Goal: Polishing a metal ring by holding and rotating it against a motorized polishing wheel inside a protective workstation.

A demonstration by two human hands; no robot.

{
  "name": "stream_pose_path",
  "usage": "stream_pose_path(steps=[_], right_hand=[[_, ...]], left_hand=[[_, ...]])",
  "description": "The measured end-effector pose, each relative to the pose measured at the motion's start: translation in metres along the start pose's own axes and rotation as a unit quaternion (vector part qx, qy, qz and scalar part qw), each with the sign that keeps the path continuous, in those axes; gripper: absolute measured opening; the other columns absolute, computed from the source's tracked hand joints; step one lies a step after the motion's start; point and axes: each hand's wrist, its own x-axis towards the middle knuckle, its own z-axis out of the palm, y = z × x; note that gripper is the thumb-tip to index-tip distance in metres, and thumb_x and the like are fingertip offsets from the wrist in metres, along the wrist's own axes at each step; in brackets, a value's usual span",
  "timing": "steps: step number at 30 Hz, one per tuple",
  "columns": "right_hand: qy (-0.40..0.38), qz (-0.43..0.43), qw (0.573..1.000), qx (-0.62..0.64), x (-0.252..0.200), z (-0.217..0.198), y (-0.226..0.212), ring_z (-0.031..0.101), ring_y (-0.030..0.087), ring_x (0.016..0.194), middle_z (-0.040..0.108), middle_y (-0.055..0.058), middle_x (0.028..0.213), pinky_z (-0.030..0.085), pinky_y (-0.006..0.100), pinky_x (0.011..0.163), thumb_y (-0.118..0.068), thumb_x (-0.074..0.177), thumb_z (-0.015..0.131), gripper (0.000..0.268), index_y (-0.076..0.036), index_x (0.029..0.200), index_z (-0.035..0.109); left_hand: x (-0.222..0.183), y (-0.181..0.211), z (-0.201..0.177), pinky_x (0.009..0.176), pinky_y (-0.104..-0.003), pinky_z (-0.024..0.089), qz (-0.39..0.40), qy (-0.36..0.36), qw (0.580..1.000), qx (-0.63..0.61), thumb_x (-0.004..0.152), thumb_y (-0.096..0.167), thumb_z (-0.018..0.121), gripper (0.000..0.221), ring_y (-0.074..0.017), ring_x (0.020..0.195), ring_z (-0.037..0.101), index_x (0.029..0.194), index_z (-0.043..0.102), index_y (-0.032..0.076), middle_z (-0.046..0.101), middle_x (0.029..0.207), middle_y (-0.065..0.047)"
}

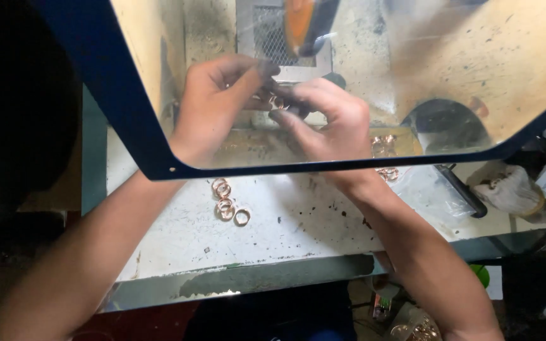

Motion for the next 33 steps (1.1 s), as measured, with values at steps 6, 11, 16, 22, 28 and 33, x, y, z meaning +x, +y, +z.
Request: stream_pose_path(steps=[6, 11, 16, 22, 28, 33], right_hand=[[0.111, 0.054, 0.991, 0.057, -0.002, -0.001, 0.014, 0.068, 0.019, 0.092, 0.075, 0.015, 0.105, 0.058, 0.027, 0.077, -0.006, 0.094, 0.082, 0.022, 0.0, 0.114, 0.074], [0.092, 0.048, 0.988, 0.112, -0.005, 0.003, 0.009, 0.065, 0.016, 0.092, 0.071, 0.013, 0.107, 0.06, 0.025, 0.081, -0.004, 0.096, 0.08, 0.027, -0.001, 0.121, 0.071], [0.074, 0.138, 0.963, 0.221, -0.004, 0.005, 0.007, 0.071, 0.017, 0.111, 0.072, 0.011, 0.12, 0.06, 0.028, 0.102, -0.005, 0.093, 0.079, 0.04, -0.001, 0.13, 0.065], [0.079, 0.236, 0.912, 0.326, -0.003, 0.009, 0.008, 0.061, 0.01, 0.09, 0.071, 0.004, 0.111, 0.056, 0.022, 0.073, -0.017, 0.097, 0.073, 0.034, -0.003, 0.128, 0.07], [0.112, 0.28, 0.83, 0.469, -0.003, 0.011, 0.022, 0.066, 0.016, 0.093, 0.072, 0.015, 0.124, 0.059, 0.028, 0.074, -0.004, 0.094, 0.073, 0.04, 0.003, 0.132, 0.066], [0.103, 0.304, 0.812, 0.487, 0.0, 0.008, 0.018, 0.064, 0.015, 0.075, 0.073, 0.012, 0.11, 0.06, 0.026, 0.071, -0.004, 0.09, 0.076, 0.047, 0.005, 0.134, 0.064]], left_hand=[[-0.01, 0.002, 0.002, 0.087, -0.032, 0.071, 0.014, -0.075, 0.993, -0.087, 0.091, 0.012, 0.077, 0.028, -0.023, 0.099, 0.079, 0.117, 0.072, 0.003, 0.077, 0.114, -0.015], [-0.007, -0.007, -0.001, 0.092, -0.038, 0.07, -0.013, -0.077, 0.981, -0.176, 0.086, 0.012, 0.082, 0.028, -0.0259, 0.101, 0.078, 0.111, 0.074, 0.004, 0.077, 0.112, -0.014], [-0.002, -0.015, 0.001, 0.091, -0.041, 0.07, -0.051, -0.06, 0.963, -0.259, 0.082, 0.01, 0.084, 0.027, -0.0272, 0.097, 0.077, 0.107, 0.076, 0.001, 0.078, 0.108, -0.016], [0.006, -0.017, 0.007, 0.1, -0.037, 0.064, -0.031, -0.087, 0.944, -0.316, 0.091, 0.007, 0.08, 0.021, -0.0231, 0.108, 0.074, 0.111, 0.075, 0.003, 0.077, 0.112, -0.014], [0.016, -0.025, 0.013, 0.096, -0.037, 0.065, -0.07, -0.034, 0.937, -0.34, 0.084, 0.005, 0.083, 0.028, -0.0252, 0.097, 0.075, 0.11, 0.073, -0.001, 0.077, 0.108, -0.018], [0.018, -0.024, 0.013, 0.097, -0.036, 0.065, -0.07, -0.039, 0.935, -0.345, 0.086, 0.007, 0.082, 0.031, -0.0258, 0.097, 0.076, 0.113, 0.072, -0.002, 0.077, 0.108, -0.019]])
